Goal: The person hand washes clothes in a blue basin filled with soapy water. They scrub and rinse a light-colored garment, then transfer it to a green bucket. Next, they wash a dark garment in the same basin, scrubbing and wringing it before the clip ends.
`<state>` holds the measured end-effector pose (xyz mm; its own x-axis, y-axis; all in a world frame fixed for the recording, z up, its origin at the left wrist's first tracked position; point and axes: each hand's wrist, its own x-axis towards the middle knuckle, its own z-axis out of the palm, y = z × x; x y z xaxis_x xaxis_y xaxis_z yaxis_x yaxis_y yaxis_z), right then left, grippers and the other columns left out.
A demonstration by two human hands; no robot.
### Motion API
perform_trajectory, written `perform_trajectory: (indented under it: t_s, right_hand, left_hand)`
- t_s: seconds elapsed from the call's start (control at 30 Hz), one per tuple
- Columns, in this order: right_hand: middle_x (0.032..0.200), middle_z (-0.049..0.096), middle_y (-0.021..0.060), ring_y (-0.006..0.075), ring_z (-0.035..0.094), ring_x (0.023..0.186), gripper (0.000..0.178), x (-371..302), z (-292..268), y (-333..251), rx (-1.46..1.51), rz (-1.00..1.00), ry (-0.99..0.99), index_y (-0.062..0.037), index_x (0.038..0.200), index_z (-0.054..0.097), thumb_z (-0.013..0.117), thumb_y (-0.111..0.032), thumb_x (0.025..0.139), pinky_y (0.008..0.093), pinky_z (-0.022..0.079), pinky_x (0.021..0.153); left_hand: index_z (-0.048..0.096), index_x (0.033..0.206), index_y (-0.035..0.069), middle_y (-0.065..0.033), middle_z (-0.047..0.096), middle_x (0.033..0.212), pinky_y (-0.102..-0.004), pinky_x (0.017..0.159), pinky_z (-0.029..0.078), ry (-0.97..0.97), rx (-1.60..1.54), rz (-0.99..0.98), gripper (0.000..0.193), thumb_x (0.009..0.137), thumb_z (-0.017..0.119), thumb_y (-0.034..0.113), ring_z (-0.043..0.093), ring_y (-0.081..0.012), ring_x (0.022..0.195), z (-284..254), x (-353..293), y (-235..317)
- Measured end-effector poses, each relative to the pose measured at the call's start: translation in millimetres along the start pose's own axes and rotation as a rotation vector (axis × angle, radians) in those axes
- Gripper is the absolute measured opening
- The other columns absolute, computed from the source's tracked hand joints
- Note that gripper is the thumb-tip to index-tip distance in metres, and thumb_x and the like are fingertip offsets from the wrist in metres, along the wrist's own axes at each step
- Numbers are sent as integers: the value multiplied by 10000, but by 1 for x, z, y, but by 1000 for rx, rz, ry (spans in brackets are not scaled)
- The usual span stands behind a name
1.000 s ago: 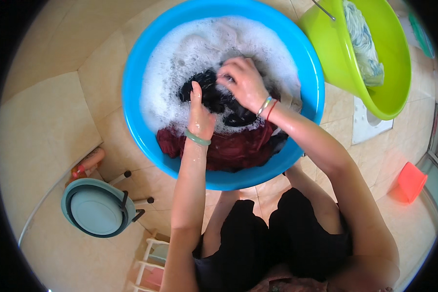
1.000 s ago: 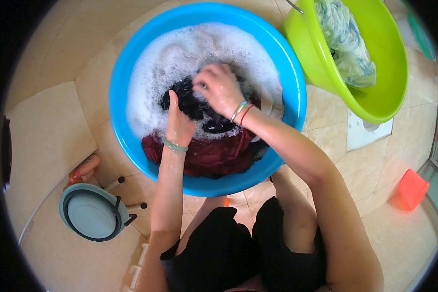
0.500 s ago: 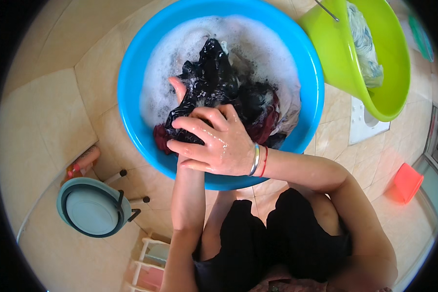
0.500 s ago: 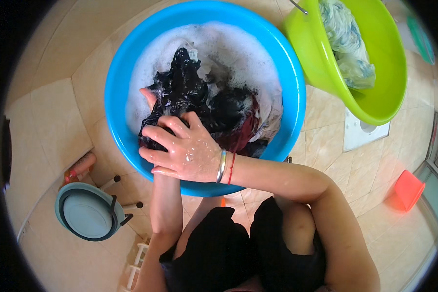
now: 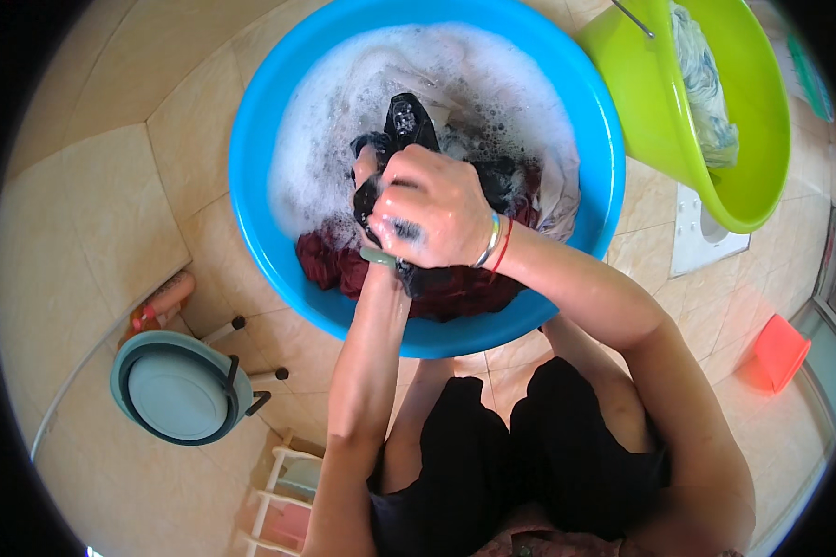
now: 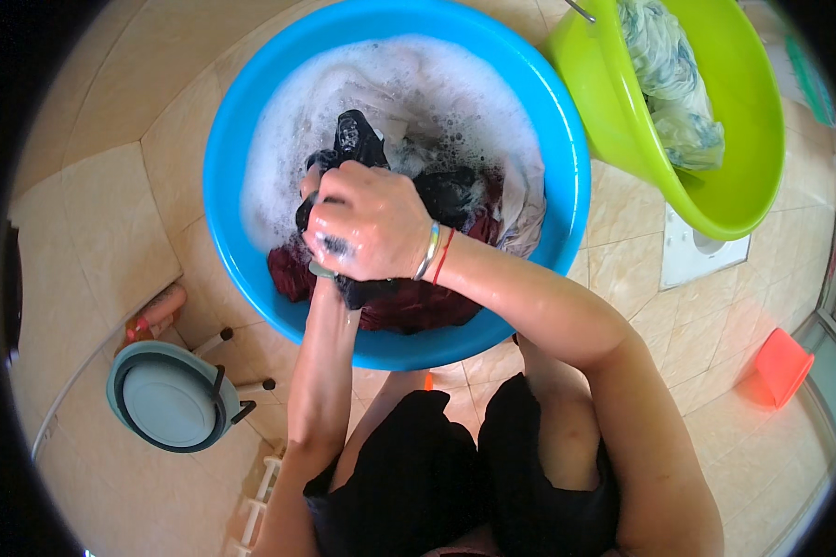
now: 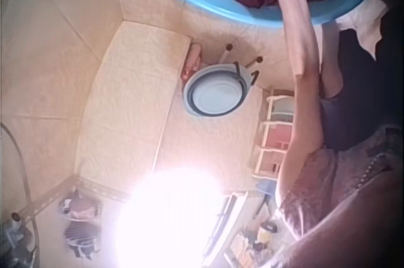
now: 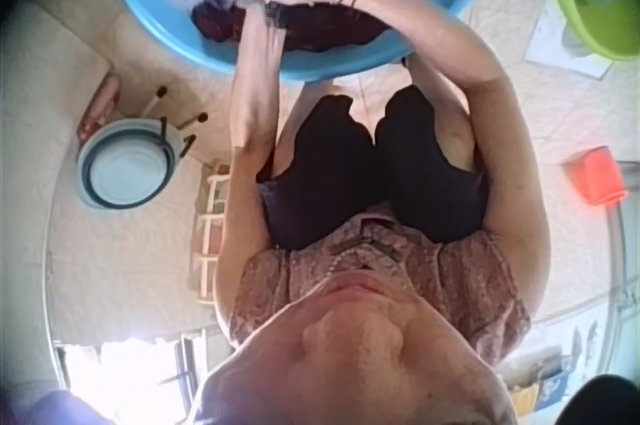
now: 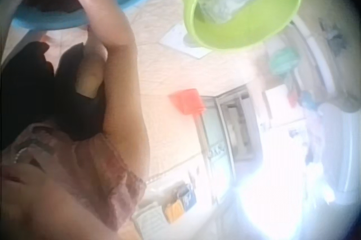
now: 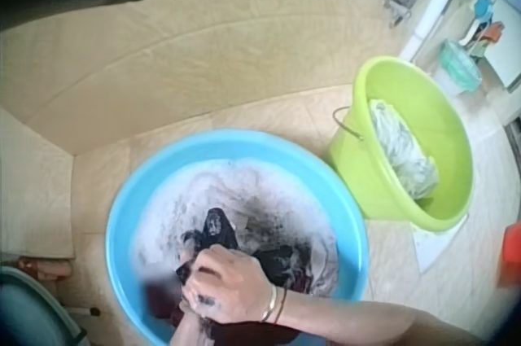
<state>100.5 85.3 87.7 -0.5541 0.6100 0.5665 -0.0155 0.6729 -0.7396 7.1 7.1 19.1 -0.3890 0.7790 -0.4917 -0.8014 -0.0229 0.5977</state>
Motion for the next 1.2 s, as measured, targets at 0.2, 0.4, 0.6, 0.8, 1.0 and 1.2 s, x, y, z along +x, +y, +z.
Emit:
perform_trajectory:
  t_s: [0.2, 0.4, 0.6, 0.8, 1.0, 1.2]
  right_hand:
    - [822, 593, 65, 298, 623, 752, 76, -31, -23, 87, -291, 430, -140, -161, 796, 623, 663, -224, 812, 425, 518, 628]
    - [877, 608, 88, 325, 600, 847, 191, -35, -45, 120, -461, 529, 26, -99, 874, 670, 699, -287, 868, 417, 483, 750]
    - [1214, 519, 67, 339, 543, 1049, 443, -58, -38, 100, -547, 329, -432, -181, 1241, 586, 702, -359, 852, 443, 519, 819]
    - [1047, 658, 208, 415, 631, 953, 423, -63, -24, 145, -424, 856, -529, -56, 1194, 578, 643, -350, 897, 479, 521, 797]
    - [993, 615, 46, 314, 588, 955, 235, -40, -13, 87, -376, 396, -169, -154, 934, 687, 726, -351, 813, 419, 514, 792]
    - [1048, 576, -20, 202, 521, 1030, 98, -26, -6, -29, -162, -84, -510, -178, 769, 649, 675, -268, 739, 395, 414, 787]
  left_hand:
    - [602, 1178, 4, -75, 658, 1104, -327, 881, 516, 449, 282, 12, 365, 949, 563, 285, 638, -189, 991, 65, -14, 10]
    - [428, 1420, 24, -114, 479, 1431, -304, 1070, 361, 364, 182, -145, 592, 972, 561, 388, 476, -225, 1290, 33, -7, 7]
    - [273, 1490, -52, -167, 390, 1500, -304, 1112, 287, 407, 677, -67, 787, 950, 630, 396, 392, -234, 1359, -15, 9, -17]
    - [464, 1388, -45, -122, 554, 1329, -326, 1054, 356, 415, 796, -77, 707, 884, 727, 375, 485, -196, 1208, -27, 41, -30]
    - [570, 1263, 50, -71, 613, 1236, -344, 1020, 398, 255, 322, -229, 598, 915, 617, 534, 538, -207, 1158, -28, 30, -11]
    - [598, 1214, 47, -121, 630, 1201, -398, 989, 477, -294, -307, -530, 575, 986, 450, 554, 598, -237, 1098, -12, 16, 30]
